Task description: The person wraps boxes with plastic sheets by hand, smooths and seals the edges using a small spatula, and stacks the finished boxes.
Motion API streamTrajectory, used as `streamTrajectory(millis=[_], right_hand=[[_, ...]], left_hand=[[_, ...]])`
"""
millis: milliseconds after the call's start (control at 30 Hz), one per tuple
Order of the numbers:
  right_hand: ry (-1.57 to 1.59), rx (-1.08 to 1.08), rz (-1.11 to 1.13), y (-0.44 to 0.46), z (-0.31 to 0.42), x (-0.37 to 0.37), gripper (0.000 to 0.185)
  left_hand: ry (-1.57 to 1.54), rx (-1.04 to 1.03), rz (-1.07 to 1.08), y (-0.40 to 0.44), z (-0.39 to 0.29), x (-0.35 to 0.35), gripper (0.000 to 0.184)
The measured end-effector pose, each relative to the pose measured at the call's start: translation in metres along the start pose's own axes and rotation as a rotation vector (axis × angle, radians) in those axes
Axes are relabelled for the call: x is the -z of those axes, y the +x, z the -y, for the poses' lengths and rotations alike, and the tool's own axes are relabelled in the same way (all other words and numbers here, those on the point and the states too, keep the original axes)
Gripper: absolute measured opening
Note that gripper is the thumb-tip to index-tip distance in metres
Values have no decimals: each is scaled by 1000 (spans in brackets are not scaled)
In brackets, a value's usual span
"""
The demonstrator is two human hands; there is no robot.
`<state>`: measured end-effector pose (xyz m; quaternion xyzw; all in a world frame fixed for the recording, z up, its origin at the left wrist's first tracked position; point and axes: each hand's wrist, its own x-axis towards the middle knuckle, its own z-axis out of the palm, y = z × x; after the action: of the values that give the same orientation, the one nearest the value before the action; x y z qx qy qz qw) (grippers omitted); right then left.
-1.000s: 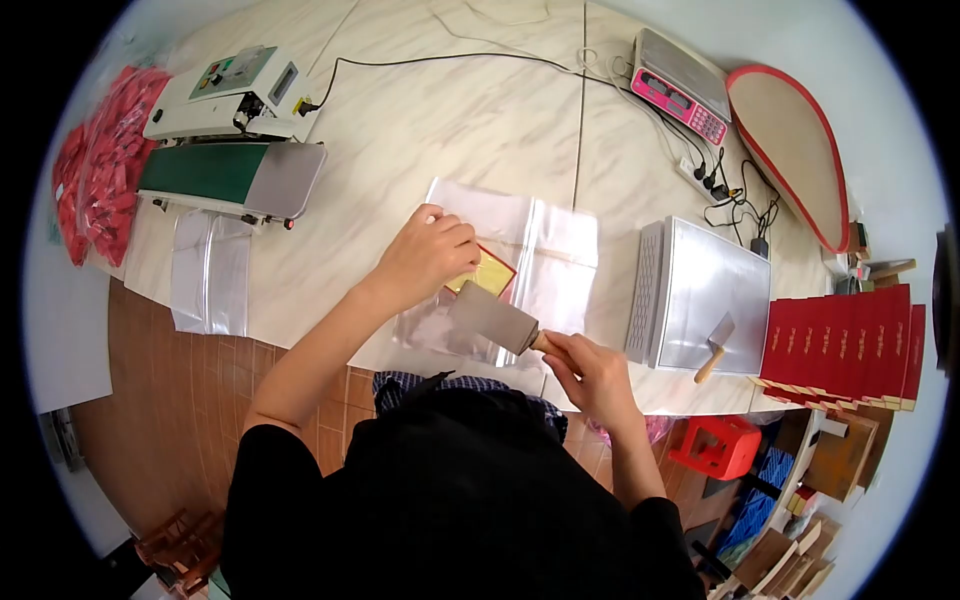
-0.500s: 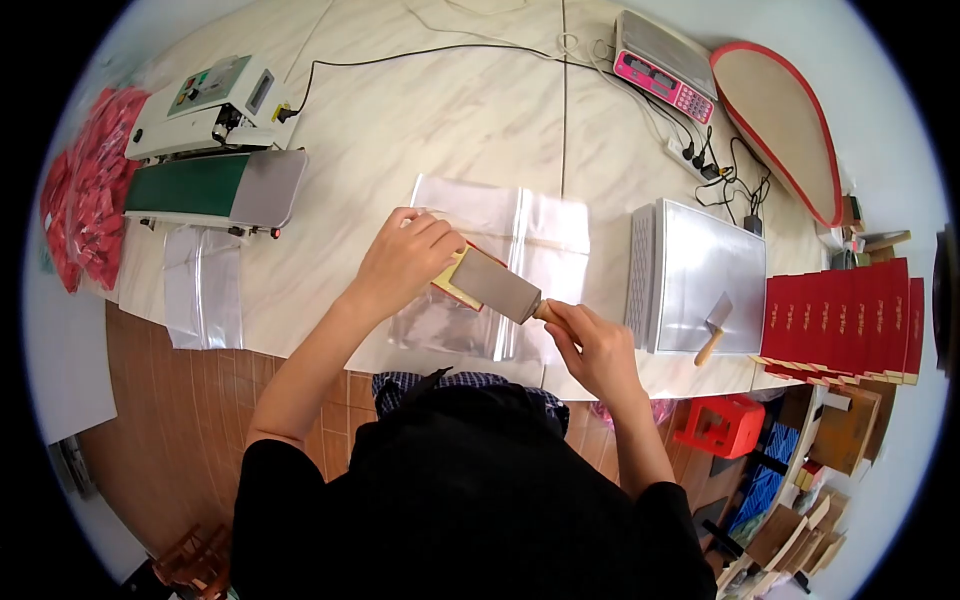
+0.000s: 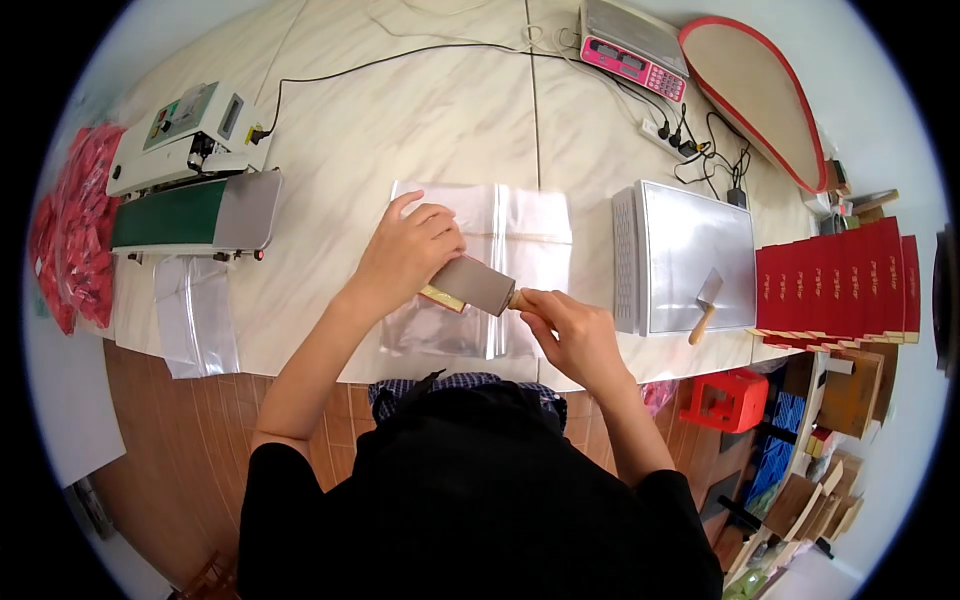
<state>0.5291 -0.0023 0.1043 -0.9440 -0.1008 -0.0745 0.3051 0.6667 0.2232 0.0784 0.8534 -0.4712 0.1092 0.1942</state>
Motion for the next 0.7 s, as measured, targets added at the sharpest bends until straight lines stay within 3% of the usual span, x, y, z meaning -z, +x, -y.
streamTrajectory(millis=[267, 467, 633, 700], right_hand=[[-30, -31, -37, -2, 2, -4, 9], [-116, -46, -12, -3, 1, -4, 11], [2, -29, 14, -3, -2, 3, 17], [113, -60, 17, -11, -9, 15, 20]], left_hand=[[-67, -26, 30, -17, -2, 7, 8], [-58, -33, 63, -24, -3, 3, 6], [-97, -8, 103, -26, 2, 15, 9], [-195, 252, -107, -36, 10, 21, 26]])
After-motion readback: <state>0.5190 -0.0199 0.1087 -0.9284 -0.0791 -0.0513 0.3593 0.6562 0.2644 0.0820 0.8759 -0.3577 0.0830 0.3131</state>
